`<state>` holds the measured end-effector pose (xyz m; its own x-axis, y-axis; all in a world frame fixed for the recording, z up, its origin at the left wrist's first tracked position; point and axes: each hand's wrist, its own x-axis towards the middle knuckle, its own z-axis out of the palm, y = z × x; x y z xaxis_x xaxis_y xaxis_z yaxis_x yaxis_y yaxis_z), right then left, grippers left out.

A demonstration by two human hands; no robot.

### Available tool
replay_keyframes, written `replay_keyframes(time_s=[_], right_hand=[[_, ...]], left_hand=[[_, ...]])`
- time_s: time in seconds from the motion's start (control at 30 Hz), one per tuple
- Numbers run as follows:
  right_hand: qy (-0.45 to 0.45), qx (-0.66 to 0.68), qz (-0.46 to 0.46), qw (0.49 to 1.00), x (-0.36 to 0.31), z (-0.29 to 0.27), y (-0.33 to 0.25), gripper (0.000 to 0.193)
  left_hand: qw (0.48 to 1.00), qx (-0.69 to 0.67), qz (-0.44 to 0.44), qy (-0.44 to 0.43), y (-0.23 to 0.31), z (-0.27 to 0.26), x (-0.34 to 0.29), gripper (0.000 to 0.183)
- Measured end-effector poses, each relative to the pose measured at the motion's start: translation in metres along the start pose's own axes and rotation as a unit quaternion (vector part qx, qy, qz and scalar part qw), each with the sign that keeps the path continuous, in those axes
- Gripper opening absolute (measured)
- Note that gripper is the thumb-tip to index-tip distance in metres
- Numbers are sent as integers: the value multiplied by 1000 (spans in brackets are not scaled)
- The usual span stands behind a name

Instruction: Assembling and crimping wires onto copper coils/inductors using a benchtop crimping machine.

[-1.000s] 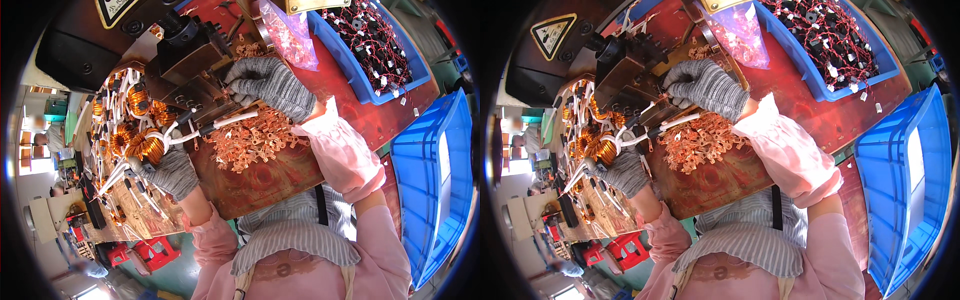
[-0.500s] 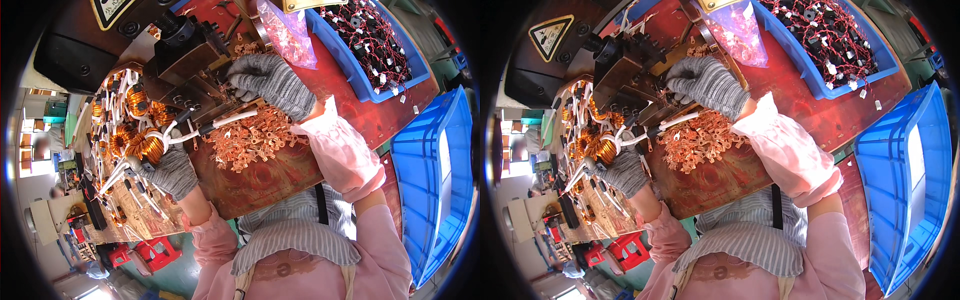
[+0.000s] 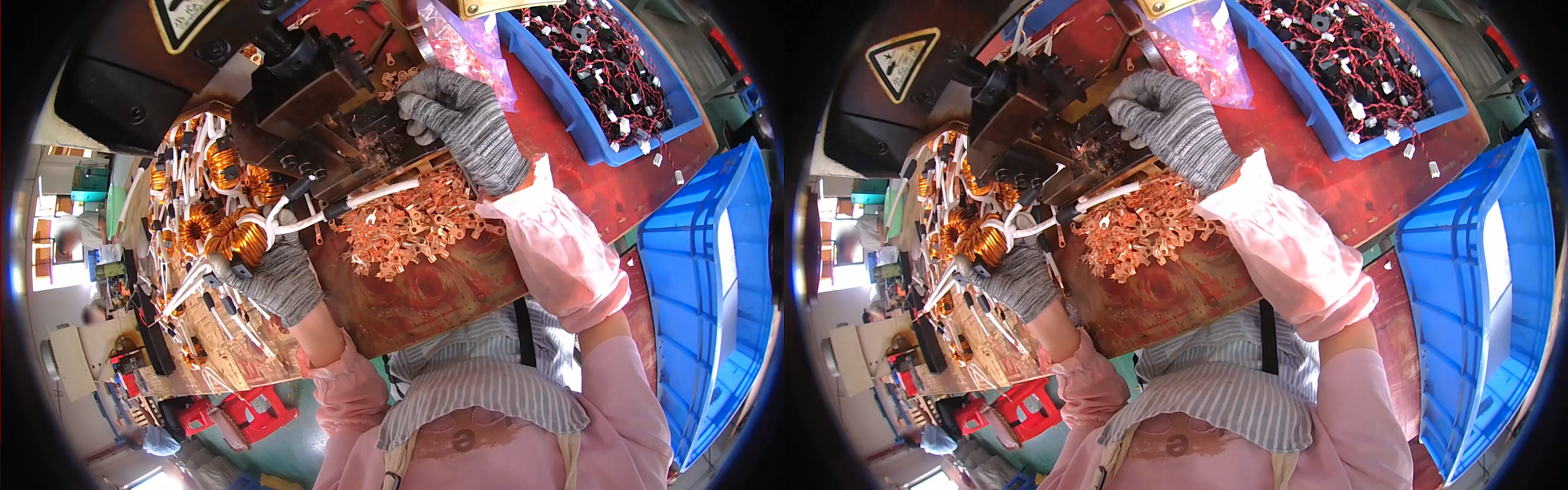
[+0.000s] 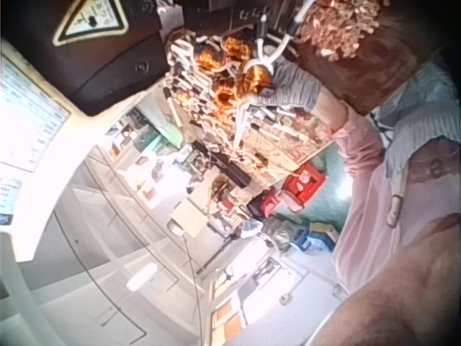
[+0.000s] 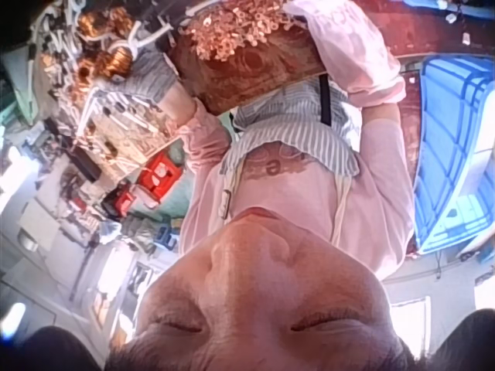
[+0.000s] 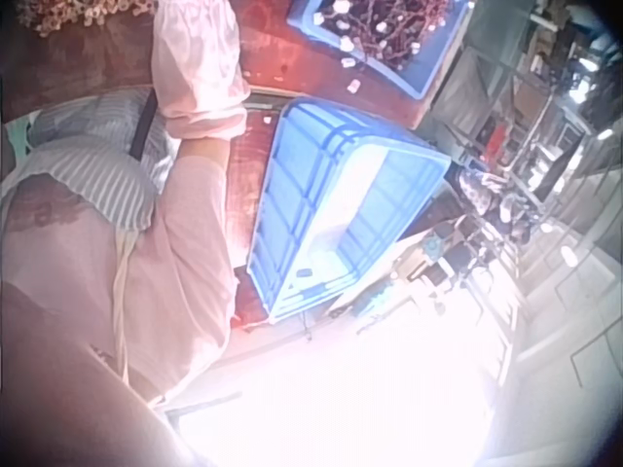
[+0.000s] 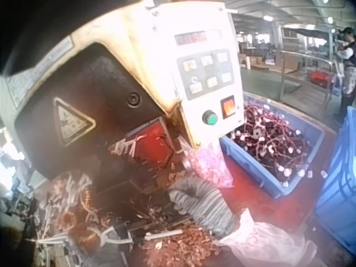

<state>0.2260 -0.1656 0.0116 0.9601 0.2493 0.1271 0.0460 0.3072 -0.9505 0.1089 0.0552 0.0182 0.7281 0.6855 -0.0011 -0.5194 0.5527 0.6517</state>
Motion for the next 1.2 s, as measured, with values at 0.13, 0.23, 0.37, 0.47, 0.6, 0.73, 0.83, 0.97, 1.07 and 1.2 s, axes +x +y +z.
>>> replay_keyframes(time_s=[0.13,0.23,0.37,0.47,0.6,0.73,0.83,0.97,1.07,1.2], right_hand=[[1,11,-12,1000,-1,2,2,19],[7,-11,-22,1000,2,-4,0,18],[39,8,-42,998,2,-7,-4,16],[86,9,-62,994,-9,-2,-16,14],[2,-224,-238,945,-47,22,-36,19],[-150,-434,-310,832,-82,52,-44,31],[-275,-415,-144,855,-117,71,-23,32],[-363,-184,-74,910,-186,93,23,33],[-458,-354,18,815,-198,112,5,31],[-418,-285,-60,860,-187,106,-1,32]], left_hand=[[1000,0,12,17,1,4,-3,62],[1000,-2,2,2,0,-1,3,67],[999,-35,-1,5,0,-2,4,65],[996,-66,-28,-43,3,-8,2,62],[993,-107,-30,-29,29,-20,-11,56],[990,-128,-29,-48,49,-31,-32,62],[991,-113,29,-71,57,-44,-47,70],[935,-260,-50,-238,91,-39,-58,79],[945,-220,-90,-225,120,-49,-69,77],[996,-5,-13,-83,154,-76,-63,63]])
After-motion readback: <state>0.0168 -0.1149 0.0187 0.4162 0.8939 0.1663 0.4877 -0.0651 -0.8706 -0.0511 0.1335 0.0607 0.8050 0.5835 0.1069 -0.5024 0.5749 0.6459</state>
